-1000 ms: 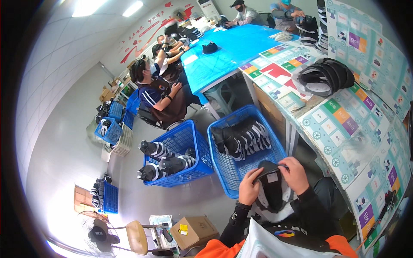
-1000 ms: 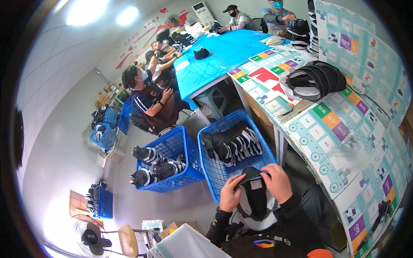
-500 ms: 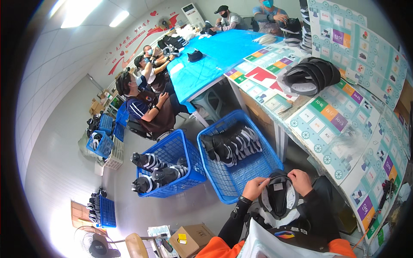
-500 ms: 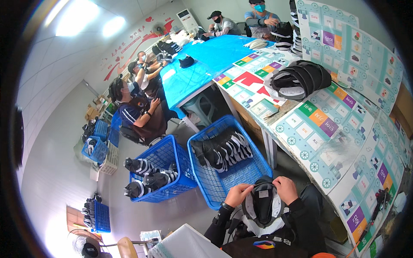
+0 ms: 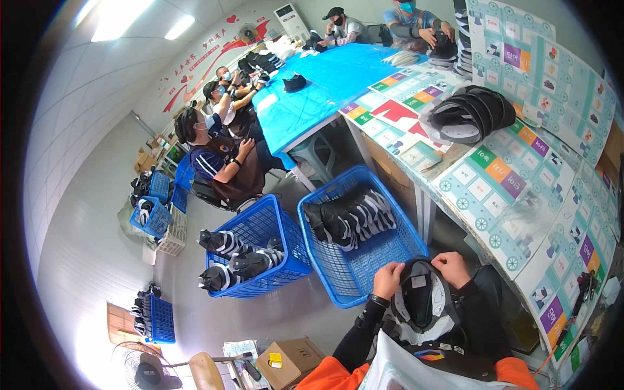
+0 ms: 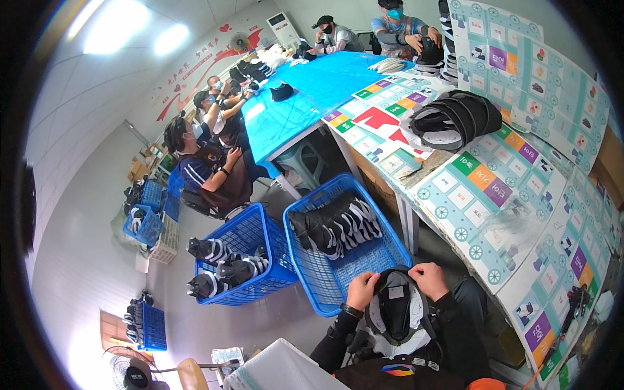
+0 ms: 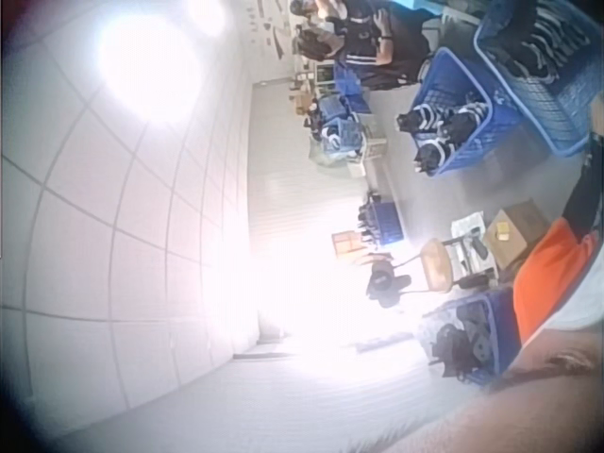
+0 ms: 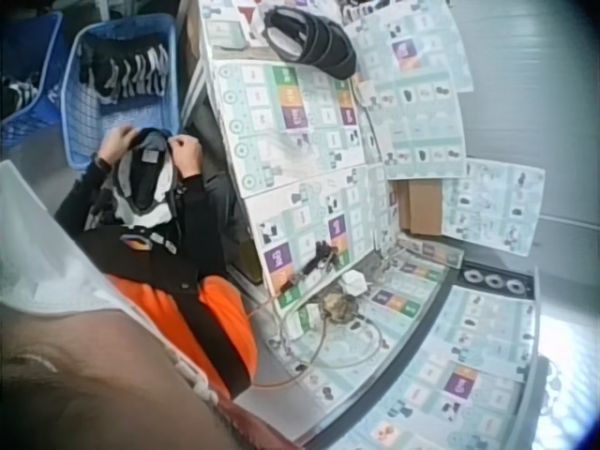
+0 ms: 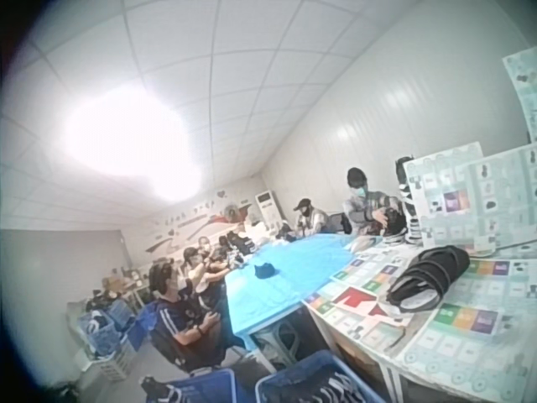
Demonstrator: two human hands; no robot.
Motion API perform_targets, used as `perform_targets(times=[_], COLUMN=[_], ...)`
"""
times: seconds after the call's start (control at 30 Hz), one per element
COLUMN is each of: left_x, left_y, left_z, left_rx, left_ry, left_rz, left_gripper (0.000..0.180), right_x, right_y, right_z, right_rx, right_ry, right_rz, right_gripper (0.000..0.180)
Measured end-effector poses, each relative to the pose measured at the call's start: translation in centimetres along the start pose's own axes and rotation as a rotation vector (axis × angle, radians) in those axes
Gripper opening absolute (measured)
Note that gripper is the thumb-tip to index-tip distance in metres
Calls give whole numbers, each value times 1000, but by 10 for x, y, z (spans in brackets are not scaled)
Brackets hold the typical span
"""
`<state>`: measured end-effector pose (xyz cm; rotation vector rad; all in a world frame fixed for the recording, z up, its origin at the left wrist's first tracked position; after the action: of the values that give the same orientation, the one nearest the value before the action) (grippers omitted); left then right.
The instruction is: The person picks up shoe liners, trims excess material using nippers, and stacks them in a pile on the table.
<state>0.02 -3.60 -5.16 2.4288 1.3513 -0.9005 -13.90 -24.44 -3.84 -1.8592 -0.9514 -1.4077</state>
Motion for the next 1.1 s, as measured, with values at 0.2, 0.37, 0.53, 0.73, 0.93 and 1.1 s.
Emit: perform_targets(times=[0.2, 0.37, 0.53, 0.73, 0.93, 1.1], left_x=[-6, -33, -37, -33, -20, -103], left_y=[13, 10, 13, 3, -6, -47], left_z=[-18, -54, -82, -74, -40, -99], left_rx=[434, 463, 188, -24, 123, -305], left_ry=[-790, -721, -620, -419, -594, -76], left_rz=[-129, -76, 81, 148, 26, 417], left_gripper=[34, 32, 27, 30, 30, 46], right_x=[18, 45, 81, 131, 141, 143], right_y=[12, 20, 15, -3, -31, -25], right_z=[-10, -13, 7, 14, 28, 7], right_rx=[228, 329, 241, -5, 87, -160], right_ry=[766, 649, 510, 203, -302, -357], right_rz=[358, 251, 23, -299, -632, -638], right_gripper=[13, 19, 25, 20, 39, 41])
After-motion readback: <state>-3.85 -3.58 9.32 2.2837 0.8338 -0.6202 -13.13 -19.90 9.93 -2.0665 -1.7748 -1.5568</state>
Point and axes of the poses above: each hand's wrist, its own y-axis towards the middle knuckle, its own z-axis out of the palm, x = y × z, the point moved 3 cm from there along y, towards the middle knuckle, and after that the axes turned 14 degrees about y, right-handed, at the moved point
